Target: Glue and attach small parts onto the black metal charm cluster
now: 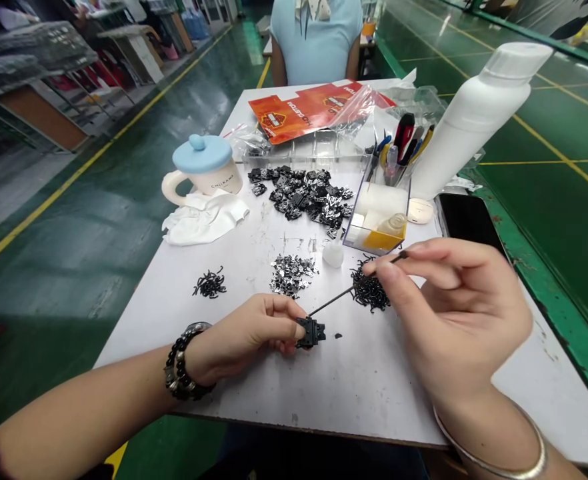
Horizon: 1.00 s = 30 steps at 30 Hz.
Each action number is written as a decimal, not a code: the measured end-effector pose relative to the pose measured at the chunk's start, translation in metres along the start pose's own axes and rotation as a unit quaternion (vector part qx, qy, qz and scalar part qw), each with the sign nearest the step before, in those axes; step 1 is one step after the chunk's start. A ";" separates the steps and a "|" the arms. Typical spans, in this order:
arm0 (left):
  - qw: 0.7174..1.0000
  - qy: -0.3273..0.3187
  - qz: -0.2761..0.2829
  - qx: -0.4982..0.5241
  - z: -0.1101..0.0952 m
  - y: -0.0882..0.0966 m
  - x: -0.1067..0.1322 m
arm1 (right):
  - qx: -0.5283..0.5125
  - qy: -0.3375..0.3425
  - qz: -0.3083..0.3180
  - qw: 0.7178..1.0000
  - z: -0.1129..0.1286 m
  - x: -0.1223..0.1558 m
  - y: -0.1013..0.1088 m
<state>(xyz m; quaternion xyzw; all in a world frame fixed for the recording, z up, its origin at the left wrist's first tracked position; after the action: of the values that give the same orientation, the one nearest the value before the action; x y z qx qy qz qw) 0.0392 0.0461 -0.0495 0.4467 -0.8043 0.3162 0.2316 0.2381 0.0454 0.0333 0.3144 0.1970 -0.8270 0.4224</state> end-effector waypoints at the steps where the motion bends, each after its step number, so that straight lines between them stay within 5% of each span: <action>1: 1.000 -0.001 0.000 0.000 0.000 0.000 0.000 | -0.010 -0.011 0.020 1.000 0.002 0.004 -0.007; 4: 1.000 0.000 -0.004 -0.007 0.000 0.000 -0.001 | -0.006 -0.043 0.067 0.997 0.004 0.011 -0.015; 13: 1.000 0.000 -0.006 0.001 -0.002 0.000 0.000 | -0.074 -0.021 0.071 0.994 0.005 0.005 -0.011; 22: 1.000 -0.001 -0.007 0.002 0.000 0.001 -0.001 | -0.062 -0.110 0.140 0.982 0.000 0.016 -0.014; 30: 1.000 -0.001 -0.004 0.000 -0.001 0.000 0.000 | -0.108 -0.077 0.107 0.985 0.000 0.005 -0.013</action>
<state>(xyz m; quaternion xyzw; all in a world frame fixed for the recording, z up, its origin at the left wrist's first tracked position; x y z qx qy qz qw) 0.0392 0.0468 -0.0488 0.4503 -0.8025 0.3152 0.2322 0.2251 0.0498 0.0311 0.2214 0.2172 -0.7726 0.5539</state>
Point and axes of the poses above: each hand's wrist, its own x-axis away from the middle knuckle, its own y-axis out of the back of the hand, z = x × y, the point moved 6 cm from there along -x, towards the middle knuckle
